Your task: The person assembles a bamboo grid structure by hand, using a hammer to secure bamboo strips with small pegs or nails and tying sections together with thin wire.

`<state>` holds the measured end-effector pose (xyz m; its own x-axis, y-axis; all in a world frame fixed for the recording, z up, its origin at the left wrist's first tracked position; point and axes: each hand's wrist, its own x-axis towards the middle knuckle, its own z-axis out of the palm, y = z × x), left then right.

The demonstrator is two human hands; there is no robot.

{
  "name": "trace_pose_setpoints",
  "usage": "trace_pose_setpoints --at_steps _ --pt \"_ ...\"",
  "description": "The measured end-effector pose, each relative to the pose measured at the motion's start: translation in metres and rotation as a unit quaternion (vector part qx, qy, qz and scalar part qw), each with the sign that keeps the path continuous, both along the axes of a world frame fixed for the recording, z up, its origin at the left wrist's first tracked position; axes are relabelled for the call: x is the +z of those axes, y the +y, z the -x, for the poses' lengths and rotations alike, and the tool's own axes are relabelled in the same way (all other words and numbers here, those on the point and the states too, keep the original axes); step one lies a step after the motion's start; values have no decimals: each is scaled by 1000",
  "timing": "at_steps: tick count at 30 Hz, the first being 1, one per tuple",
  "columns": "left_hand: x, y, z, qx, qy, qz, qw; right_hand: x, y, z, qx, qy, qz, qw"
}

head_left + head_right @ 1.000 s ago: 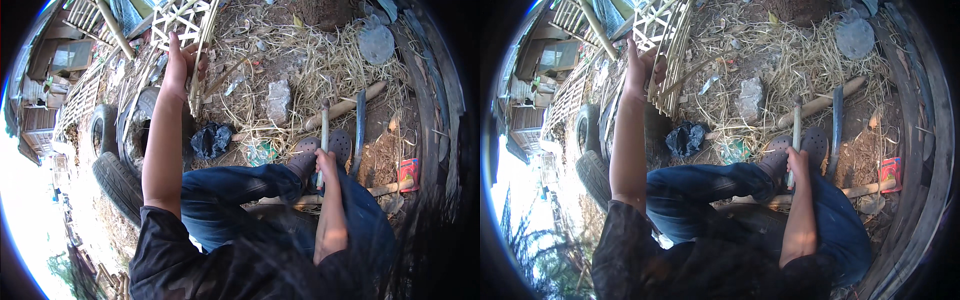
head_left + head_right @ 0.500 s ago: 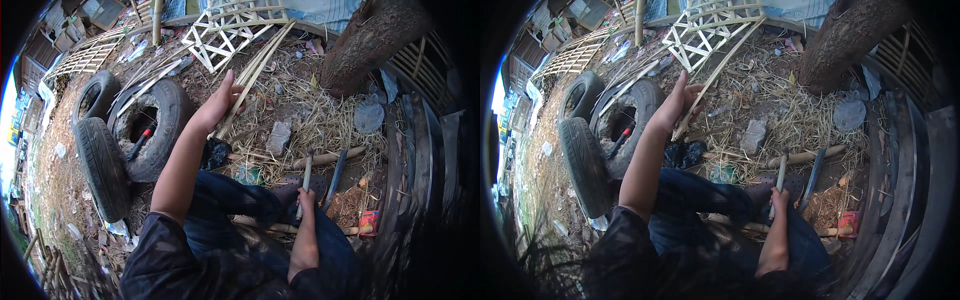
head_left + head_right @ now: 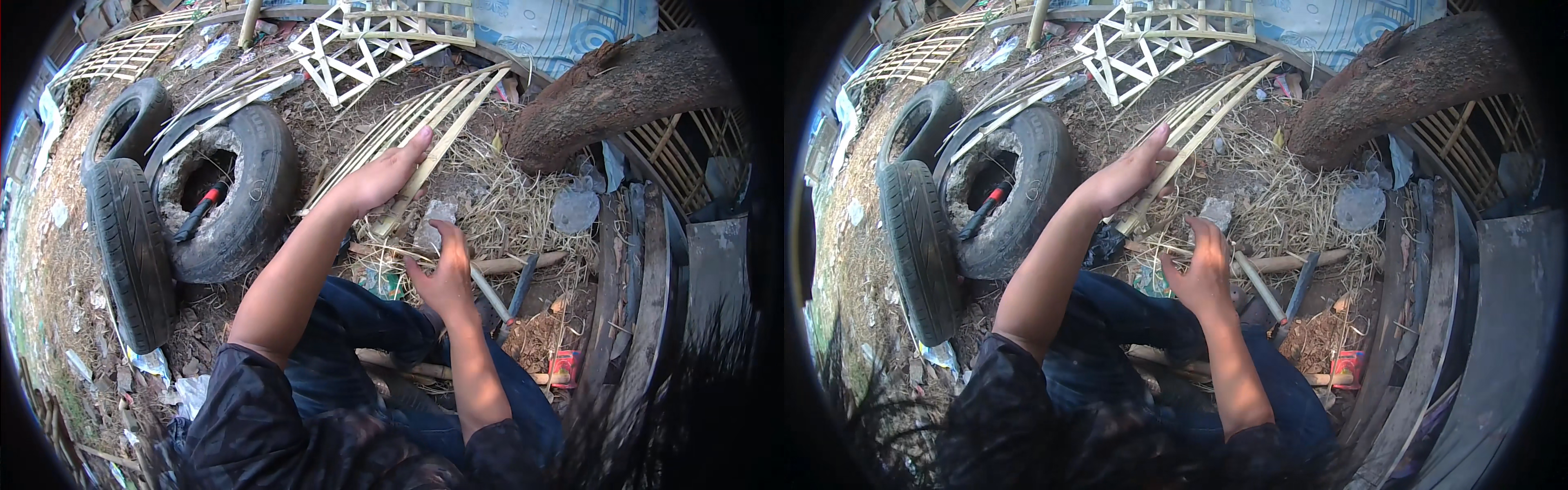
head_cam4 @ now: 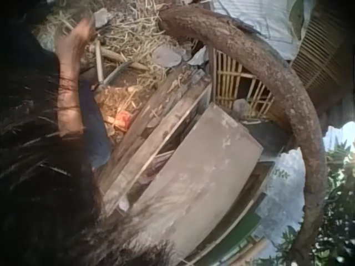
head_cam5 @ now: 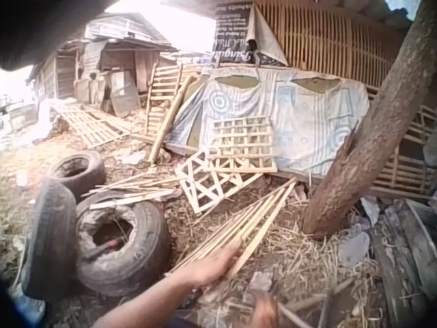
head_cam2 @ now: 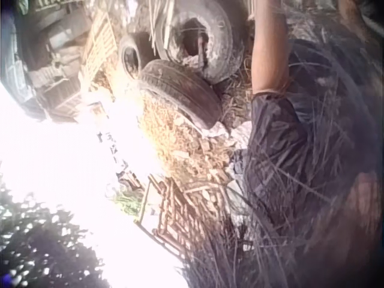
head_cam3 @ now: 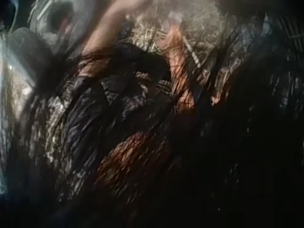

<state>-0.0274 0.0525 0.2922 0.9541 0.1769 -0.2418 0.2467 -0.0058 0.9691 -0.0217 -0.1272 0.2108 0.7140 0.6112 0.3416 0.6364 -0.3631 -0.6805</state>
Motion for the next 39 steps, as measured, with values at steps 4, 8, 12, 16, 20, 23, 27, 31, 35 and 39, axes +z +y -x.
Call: trace_pose_setpoints --at_steps 4,8,12,16,20,23,27,31,35,39 --pt "6 3 -6 -12 12 22 1000 -4 29 -4 85 -107 -55 989" --pt "8 16 -6 -75 67 1 995 -13 38 -9 121 -41 -80 989" --pt "9 29 -9 -56 33 -43 997 -9 45 -10 130 -21 -133 982" --pt "4 52 11 57 -149 -66 985 -10 53 -15 158 -13 -140 977" --pt "-3 89 48 -121 -148 -169 967 3 67 -22 196 -18 -133 971" --pt "6 90 55 -183 -123 -229 948 10 84 -25 185 -13 -163 969" --pt "-8 92 52 -66 -153 -317 934 31 103 -38 182 -129 -145 964" --pt "-9 106 47 -12 -134 -239 962 51 118 -49 197 -121 -155 960" --pt "1 96 48 2 -145 -198 969 64 120 -52 178 -105 -161 965" --pt "5 87 50 47 -231 -196 952 83 121 -49 196 -109 -148 963"
